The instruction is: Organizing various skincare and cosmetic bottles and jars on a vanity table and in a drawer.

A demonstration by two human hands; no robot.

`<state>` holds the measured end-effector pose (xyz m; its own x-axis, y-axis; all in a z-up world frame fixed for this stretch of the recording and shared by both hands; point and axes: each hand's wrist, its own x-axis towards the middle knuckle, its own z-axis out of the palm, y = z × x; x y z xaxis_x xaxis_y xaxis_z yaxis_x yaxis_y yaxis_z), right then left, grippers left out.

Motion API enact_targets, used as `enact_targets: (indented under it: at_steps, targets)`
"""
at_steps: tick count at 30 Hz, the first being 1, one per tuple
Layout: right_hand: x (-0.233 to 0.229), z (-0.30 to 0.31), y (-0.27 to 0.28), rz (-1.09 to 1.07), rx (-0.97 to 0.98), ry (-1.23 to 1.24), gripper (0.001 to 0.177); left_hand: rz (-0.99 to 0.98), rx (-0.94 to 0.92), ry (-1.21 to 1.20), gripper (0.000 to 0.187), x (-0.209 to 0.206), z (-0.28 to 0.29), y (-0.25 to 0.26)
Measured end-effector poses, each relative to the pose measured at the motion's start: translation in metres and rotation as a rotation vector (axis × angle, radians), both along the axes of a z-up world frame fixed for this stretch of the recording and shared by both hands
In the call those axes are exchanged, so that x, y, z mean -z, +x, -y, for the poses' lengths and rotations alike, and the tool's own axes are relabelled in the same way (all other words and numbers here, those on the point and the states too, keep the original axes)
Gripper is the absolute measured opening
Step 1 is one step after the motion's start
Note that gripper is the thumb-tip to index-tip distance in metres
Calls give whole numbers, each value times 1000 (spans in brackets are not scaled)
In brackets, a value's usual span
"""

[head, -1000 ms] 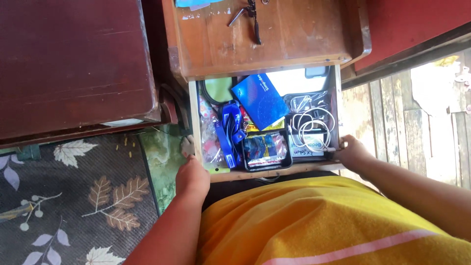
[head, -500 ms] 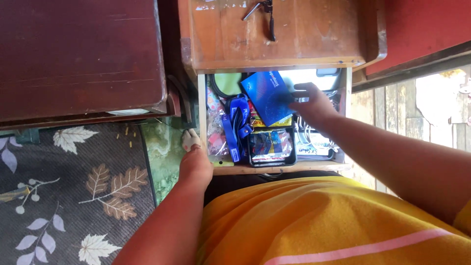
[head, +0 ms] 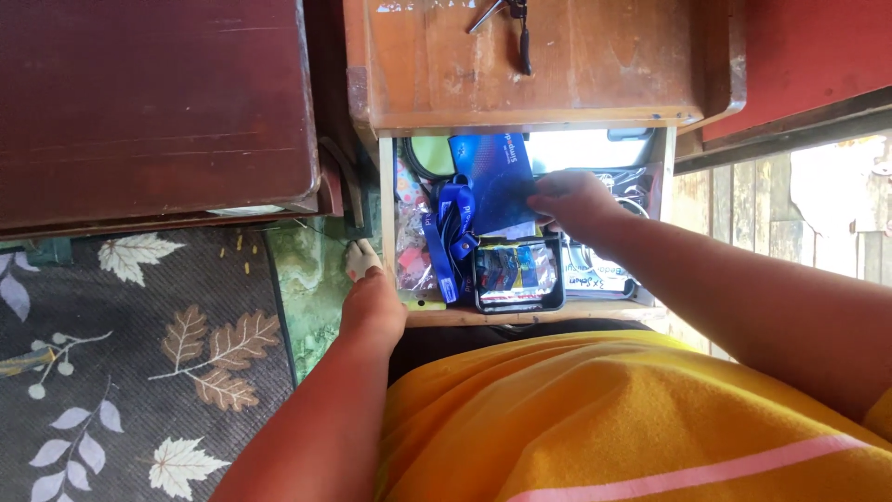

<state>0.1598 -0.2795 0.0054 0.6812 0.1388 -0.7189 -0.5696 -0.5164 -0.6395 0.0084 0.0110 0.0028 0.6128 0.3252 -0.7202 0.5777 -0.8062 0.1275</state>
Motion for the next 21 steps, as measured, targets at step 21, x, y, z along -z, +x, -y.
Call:
enact_targets:
  at_steps: [21]
  targets:
    - [-101,-38,-15,-51,-589,-611,68,-24,24,-24,61,-7,-2,13]
